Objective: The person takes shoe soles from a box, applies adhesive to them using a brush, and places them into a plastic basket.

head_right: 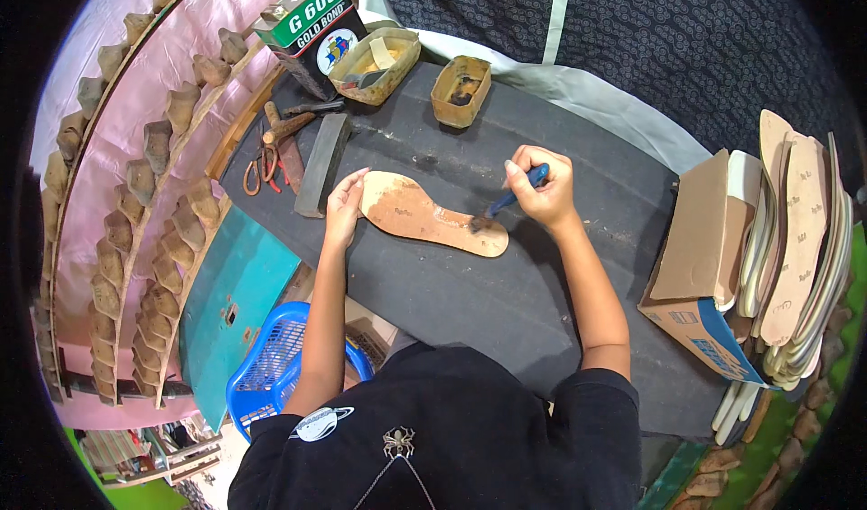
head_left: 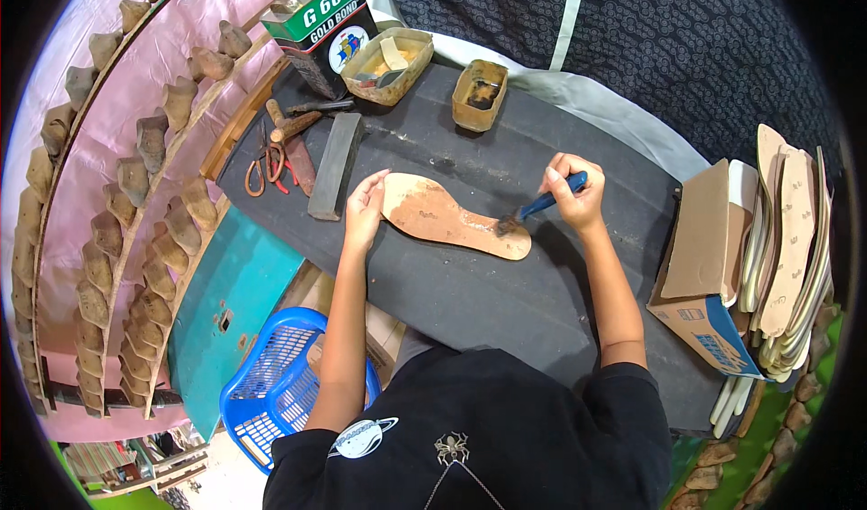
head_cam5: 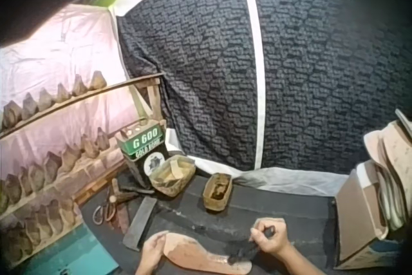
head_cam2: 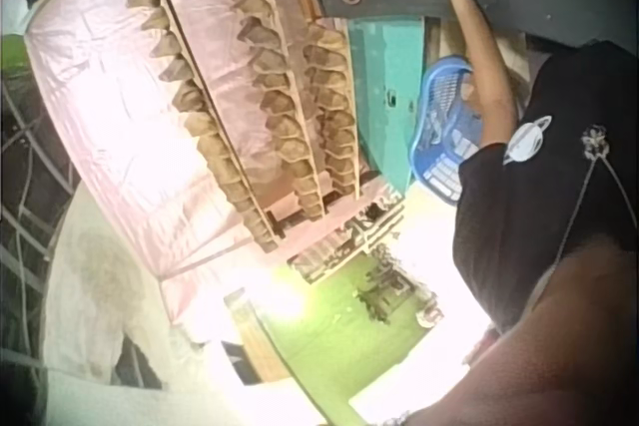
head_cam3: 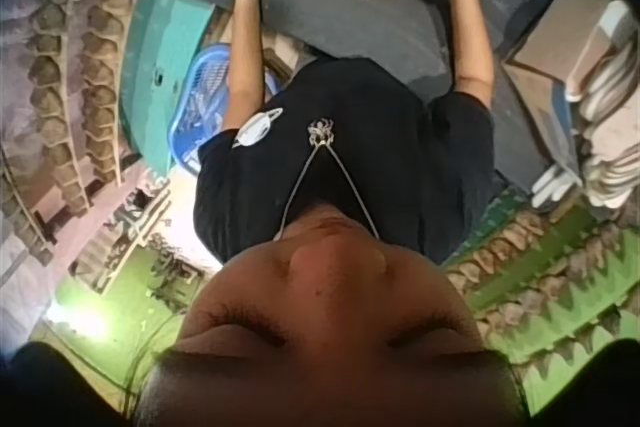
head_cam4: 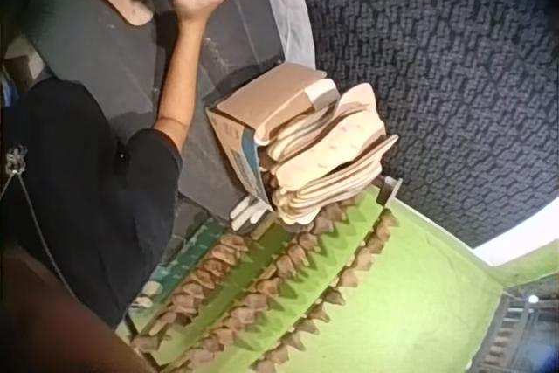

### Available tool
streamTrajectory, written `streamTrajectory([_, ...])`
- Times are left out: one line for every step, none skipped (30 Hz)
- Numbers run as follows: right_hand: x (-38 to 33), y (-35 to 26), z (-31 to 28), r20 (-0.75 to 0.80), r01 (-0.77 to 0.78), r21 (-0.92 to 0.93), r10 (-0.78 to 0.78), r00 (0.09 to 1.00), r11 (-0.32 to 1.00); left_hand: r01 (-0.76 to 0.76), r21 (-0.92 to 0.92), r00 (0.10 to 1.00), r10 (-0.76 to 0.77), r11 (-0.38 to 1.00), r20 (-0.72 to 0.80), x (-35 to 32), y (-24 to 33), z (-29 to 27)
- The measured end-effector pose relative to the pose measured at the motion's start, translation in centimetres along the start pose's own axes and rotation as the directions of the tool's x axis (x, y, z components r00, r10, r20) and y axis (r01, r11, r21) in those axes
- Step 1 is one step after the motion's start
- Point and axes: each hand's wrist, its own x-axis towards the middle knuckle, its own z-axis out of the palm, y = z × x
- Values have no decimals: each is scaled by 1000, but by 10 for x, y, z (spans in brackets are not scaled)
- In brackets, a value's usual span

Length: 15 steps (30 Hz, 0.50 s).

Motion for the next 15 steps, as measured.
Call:
streamTrajectory([1,1,4,-29,-3,45,4,1000,999,0,3,1000,0,1000,2,1,-1,0])
streamTrajectory([2,2,7,-58,-4,89,9,998,996,-3,-1,1000,3,1000,4,1,-1,0])
streamTrajectory([0,2,8,-24,-23,76,25,999,997,-2,-9,1000,2,1000,8,0,-2,0])
streamTrajectory([0,5,11,-16,-7,70,8,1000,997,-2,-16,1000,2,1000,10,0,-2,0])
streamTrajectory([-1,6,12,-7,-3,80,4,1000,997,-7,-19,1000,7,1000,10,-1,-2,0])
streamTrajectory([0,8,11,2,0,91,0,1000,996,-9,-19,1000,9,1000,6,-1,-2,0])
streamTrajectory([0,9,8,2,0,88,0,1000,996,-9,-19,1000,9,1000,3,-2,-1,2])
streamTrajectory([0,10,3,18,-6,111,4,1000,994,-8,-21,1000,8,1000,5,-1,1,2])
streamTrajectory([-1,11,-2,34,-14,134,9,999,991,0,-10,1000,0,1000,4,-1,2,3])
streamTrajectory([0,12,-5,17,-21,146,19,1000,989,10,2,1000,-10,1000,2,-2,4,3])
streamTrajectory([1,13,-10,38,-32,139,27,999,990,13,2,1000,-13,1000,3,-2,4,3])
streamTrajectory([1,13,-14,59,-43,132,35,998,990,8,14,1000,-8,1000,2,-3,4,3])
streamTrajectory([2,12,-18,57,-43,131,35,998,990,0,26,1000,0,1000,1,-2,4,3])
streamTrajectory([3,11,-21,75,-32,76,26,997,997,0,26,1000,0,1000,2,-2,4,3])
streamTrajectory([3,11,-23,93,-20,20,18,996,1000,5,15,1000,-5,1000,6,-1,4,2])
